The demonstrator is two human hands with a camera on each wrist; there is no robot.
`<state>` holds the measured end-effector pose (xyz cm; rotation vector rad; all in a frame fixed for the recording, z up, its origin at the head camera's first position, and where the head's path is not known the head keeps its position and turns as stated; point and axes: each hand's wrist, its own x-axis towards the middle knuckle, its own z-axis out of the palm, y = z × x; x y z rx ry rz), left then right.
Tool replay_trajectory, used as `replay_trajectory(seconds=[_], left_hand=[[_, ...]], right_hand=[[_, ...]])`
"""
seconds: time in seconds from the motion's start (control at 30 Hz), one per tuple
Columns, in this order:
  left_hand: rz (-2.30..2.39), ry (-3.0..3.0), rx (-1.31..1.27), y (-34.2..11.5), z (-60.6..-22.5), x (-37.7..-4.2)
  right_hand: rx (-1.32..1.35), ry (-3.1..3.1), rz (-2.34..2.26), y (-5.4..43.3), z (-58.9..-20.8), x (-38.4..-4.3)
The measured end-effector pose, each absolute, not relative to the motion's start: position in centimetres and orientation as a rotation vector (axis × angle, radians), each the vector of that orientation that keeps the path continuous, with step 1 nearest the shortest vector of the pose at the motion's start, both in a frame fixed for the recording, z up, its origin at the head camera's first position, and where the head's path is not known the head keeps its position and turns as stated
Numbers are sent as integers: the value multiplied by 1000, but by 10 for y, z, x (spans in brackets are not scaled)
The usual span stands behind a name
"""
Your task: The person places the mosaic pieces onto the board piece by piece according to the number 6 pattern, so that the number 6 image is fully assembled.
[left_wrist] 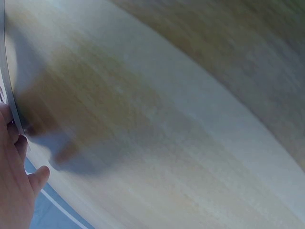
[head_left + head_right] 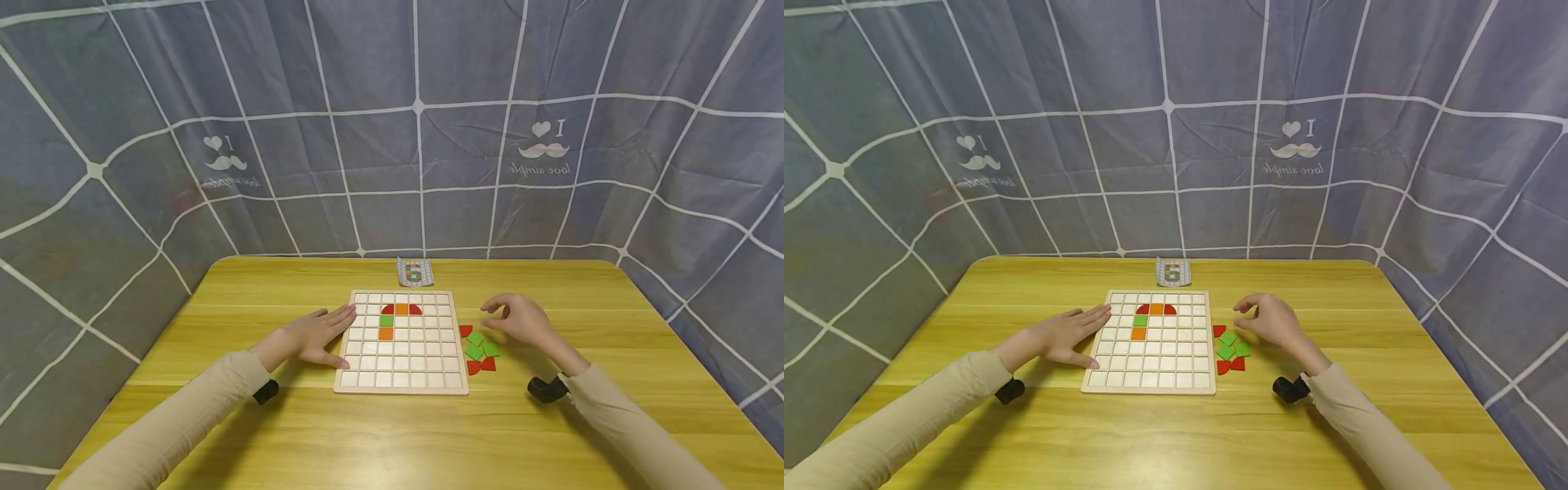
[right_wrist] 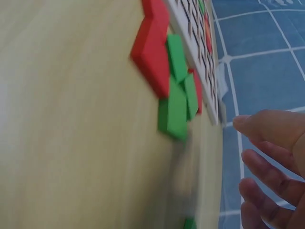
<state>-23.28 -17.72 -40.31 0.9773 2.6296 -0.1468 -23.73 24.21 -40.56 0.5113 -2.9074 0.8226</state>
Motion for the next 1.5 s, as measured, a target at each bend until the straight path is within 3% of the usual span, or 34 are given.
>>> replay_trajectory(seconds=[0.6, 1.5], left_hand=[[-142, 2629, 970, -178, -402, -230], [-155, 2621, 981, -176, -401, -233]], right_hand=[[375, -2936, 771, 291, -418, -224], [220, -3076, 850, 305, -422, -224]])
